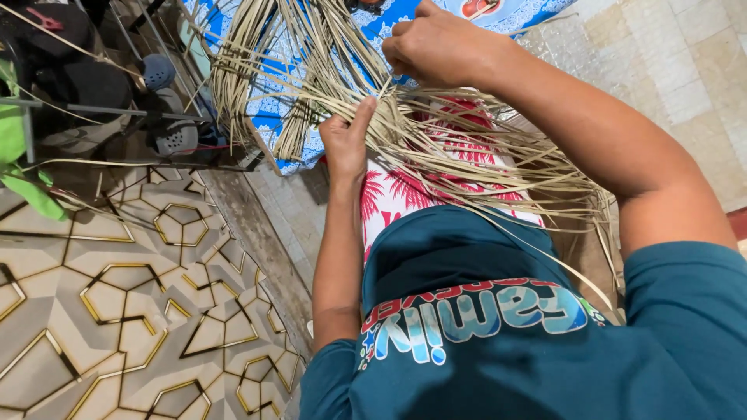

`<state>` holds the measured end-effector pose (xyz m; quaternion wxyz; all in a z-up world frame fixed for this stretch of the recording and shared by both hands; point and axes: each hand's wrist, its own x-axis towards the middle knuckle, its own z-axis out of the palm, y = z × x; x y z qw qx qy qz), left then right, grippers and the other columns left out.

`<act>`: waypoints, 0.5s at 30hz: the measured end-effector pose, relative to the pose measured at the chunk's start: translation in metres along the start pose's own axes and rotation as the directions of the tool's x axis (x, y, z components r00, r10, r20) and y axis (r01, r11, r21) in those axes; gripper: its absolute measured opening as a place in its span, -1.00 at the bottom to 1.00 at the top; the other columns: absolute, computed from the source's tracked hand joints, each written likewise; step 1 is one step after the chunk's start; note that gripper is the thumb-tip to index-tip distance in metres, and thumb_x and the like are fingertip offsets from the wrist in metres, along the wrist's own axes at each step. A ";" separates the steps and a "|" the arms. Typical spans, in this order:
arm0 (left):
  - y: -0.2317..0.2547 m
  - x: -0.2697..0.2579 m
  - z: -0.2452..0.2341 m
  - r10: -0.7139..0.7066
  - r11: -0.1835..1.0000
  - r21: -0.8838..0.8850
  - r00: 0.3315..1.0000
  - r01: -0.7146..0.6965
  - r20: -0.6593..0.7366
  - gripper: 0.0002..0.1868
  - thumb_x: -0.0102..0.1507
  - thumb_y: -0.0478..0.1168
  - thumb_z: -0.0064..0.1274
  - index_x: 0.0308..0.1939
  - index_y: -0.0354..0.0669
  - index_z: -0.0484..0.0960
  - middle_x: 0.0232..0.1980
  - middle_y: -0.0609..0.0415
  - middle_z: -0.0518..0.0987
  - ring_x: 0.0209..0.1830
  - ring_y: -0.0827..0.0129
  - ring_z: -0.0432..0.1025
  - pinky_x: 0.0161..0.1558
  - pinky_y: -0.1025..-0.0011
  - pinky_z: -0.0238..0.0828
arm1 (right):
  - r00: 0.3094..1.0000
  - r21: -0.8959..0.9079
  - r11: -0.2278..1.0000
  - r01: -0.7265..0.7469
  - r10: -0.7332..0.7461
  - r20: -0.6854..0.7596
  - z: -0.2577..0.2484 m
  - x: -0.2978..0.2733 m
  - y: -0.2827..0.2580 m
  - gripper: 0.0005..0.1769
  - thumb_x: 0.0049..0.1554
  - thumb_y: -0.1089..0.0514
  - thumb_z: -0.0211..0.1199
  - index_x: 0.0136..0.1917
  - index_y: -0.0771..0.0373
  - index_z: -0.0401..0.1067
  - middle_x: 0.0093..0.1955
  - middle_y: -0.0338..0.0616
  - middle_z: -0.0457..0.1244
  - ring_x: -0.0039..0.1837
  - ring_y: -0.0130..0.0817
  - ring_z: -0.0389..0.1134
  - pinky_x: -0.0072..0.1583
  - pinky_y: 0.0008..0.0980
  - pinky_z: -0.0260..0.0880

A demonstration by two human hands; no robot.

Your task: The person is weaving dried plant fibers together to create a mat or a similar craft item.

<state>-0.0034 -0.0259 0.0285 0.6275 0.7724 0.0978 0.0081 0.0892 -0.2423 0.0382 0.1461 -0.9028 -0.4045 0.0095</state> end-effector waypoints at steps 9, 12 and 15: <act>-0.016 0.016 -0.010 -0.049 0.976 -0.208 0.993 0.071 0.110 -0.28 0.20 -0.20 0.34 -0.77 0.23 0.05 -0.71 0.46 -0.01 -0.72 0.64 -0.12 -0.42 0.52 0.13 | 0.996 0.176 0.982 -0.066 0.076 -0.047 -0.004 -0.007 -0.006 -0.91 0.19 0.26 0.22 -0.09 0.13 0.53 -0.17 -0.15 0.35 -0.10 -0.13 0.36 0.13 -0.06 0.20; -0.009 0.014 -0.008 -0.059 0.976 -0.203 0.994 0.077 0.094 -0.29 0.17 -0.23 0.35 -0.75 0.23 0.05 -0.71 0.45 0.01 -0.72 0.66 -0.06 -0.29 0.47 0.36 | 0.894 0.020 1.000 0.004 0.006 -0.449 -0.006 -0.021 -0.040 -0.79 0.26 0.17 0.37 0.10 0.24 0.40 0.04 -0.01 0.20 0.10 -0.08 0.23 0.10 -0.14 0.19; -0.001 0.012 -0.008 -0.046 0.982 -0.176 0.992 0.066 0.116 -0.38 0.23 -0.23 0.29 -0.77 0.17 0.19 -0.74 0.36 0.18 -0.77 0.56 0.07 -0.49 0.48 0.20 | 0.884 0.100 0.992 -0.074 0.111 -0.455 0.002 -0.039 -0.084 -0.72 0.38 0.09 0.18 -0.17 0.23 0.39 -0.25 -0.15 0.14 -0.11 -0.20 0.05 0.15 -0.20 0.14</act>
